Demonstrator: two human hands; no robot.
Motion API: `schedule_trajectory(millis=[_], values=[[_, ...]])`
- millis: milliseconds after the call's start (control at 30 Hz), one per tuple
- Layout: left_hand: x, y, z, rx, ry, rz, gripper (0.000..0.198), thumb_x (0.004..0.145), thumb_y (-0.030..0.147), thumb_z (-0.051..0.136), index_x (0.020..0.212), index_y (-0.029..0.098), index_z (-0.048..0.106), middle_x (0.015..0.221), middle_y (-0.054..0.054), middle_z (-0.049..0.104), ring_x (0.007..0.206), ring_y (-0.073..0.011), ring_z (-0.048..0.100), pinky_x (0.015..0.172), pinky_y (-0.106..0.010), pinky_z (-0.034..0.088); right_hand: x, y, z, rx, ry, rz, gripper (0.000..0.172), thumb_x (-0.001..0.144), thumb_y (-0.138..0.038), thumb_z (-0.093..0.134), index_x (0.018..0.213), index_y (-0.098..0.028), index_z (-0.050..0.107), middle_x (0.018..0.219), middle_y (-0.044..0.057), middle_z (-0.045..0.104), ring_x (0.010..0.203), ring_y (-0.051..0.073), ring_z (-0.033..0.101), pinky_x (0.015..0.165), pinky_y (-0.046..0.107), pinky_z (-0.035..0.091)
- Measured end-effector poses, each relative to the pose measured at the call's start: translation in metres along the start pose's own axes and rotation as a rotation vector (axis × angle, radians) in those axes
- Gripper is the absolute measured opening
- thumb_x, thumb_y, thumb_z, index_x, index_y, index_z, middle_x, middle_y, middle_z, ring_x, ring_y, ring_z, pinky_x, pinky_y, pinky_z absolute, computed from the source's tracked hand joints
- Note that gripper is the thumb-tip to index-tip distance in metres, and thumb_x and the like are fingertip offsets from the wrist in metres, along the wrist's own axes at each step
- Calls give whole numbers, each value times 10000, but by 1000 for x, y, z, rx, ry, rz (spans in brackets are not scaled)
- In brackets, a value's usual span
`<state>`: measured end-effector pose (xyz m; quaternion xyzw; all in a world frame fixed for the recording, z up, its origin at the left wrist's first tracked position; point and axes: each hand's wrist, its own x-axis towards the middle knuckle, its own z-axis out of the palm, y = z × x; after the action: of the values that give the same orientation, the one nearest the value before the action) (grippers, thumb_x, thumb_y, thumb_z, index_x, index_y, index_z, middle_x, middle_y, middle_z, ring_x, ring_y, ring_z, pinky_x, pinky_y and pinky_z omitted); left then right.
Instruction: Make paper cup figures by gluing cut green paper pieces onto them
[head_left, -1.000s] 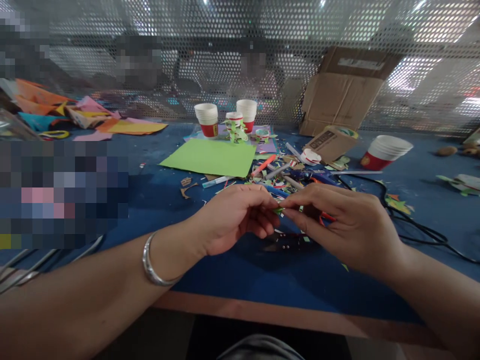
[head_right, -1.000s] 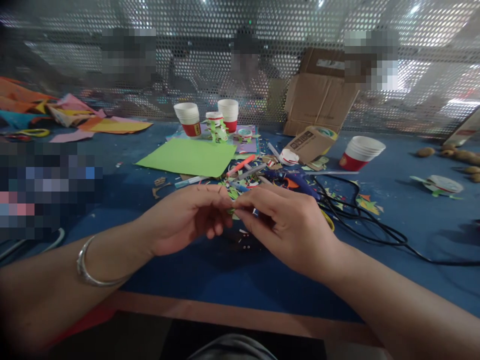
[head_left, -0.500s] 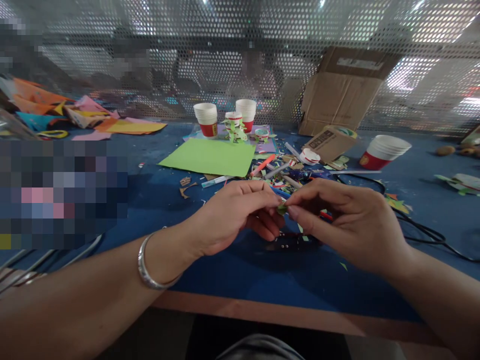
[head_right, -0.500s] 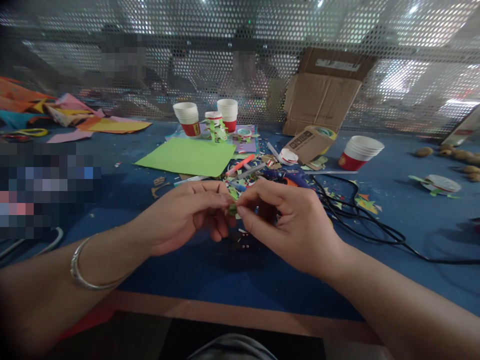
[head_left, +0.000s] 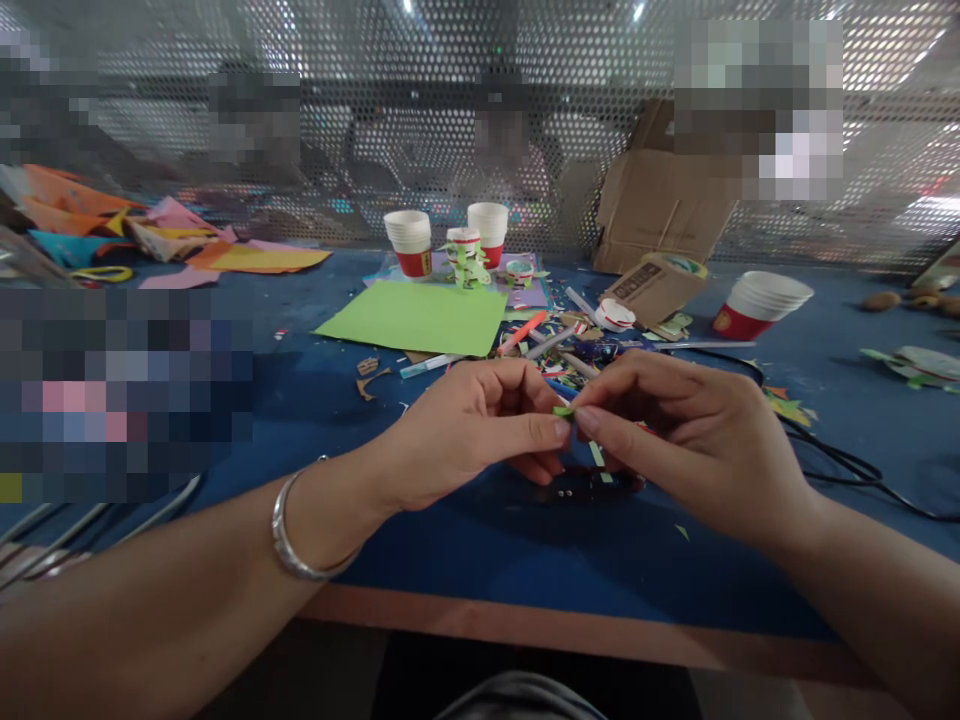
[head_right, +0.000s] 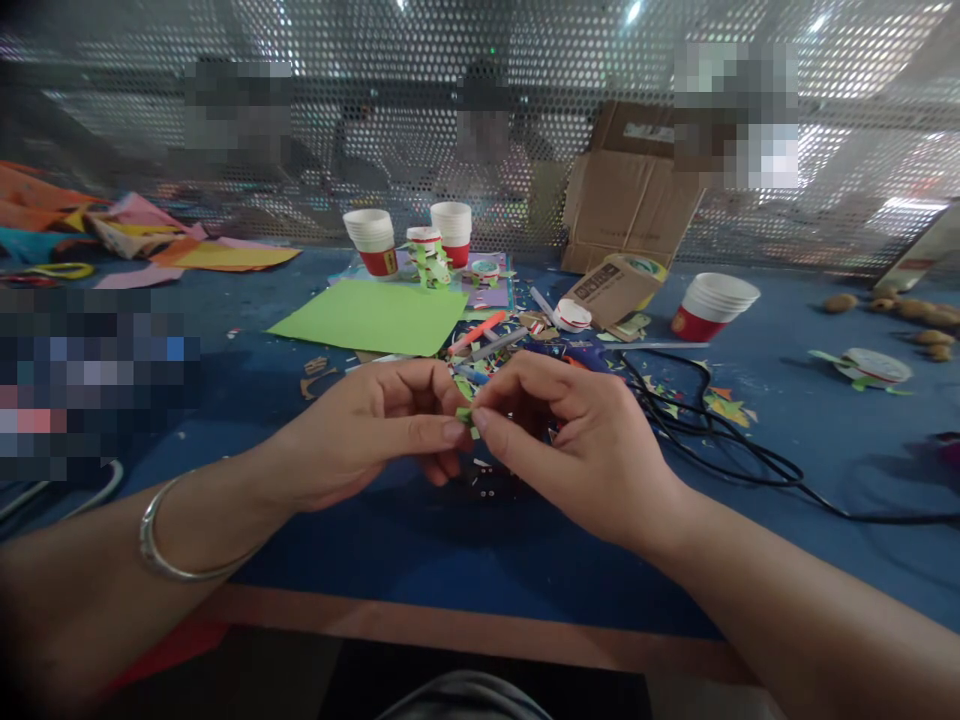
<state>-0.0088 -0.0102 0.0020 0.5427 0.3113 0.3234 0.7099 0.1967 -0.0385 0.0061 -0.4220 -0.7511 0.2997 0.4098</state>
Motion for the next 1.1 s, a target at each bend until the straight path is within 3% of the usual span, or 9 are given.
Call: schedule_trajectory(millis=[333, 633, 933, 1100], values=[[0, -3, -1, 13, -14, 22, 191, 810, 120, 806, 857, 119, 621, 741, 15, 676, 660, -88, 686, 610, -196, 629, 0, -1, 0, -19, 1, -7, 75, 925, -201, 682, 853, -204, 702, 713, -42, 629, 527, 73, 549, 477, 232, 433], [-2, -1, 2, 90, 12, 59, 257, 819, 226, 821, 811, 135, 581, 708, 14, 678, 633, -101, 691, 600, -217, 636, -1, -3, 0, -33, 19, 3, 82, 922, -210, 672, 841, -203, 678, 646, -58, 606, 498, 65, 542, 453, 203, 427], [0, -1, 5, 115, 75, 17, 156, 852, 128, 697, 754, 139, 576, 658, 29, 656, 559, -82, 659, 529, -179, 588, 0, 0, 4, -64, 22, 5, 57, 921, -209, 671, 865, -206, 679, 649, -63, 607, 497, 61, 534, 457, 197, 420], [-2, 3, 1, 306, 34, 21, 121, 870, 190, 689, 804, 156, 592, 690, 28, 652, 580, -93, 648, 552, -206, 574, 2, -1, 3, -107, 15, -3, 80, 910, -189, 656, 834, -199, 679, 637, -65, 588, 493, 57, 517, 458, 199, 408]])
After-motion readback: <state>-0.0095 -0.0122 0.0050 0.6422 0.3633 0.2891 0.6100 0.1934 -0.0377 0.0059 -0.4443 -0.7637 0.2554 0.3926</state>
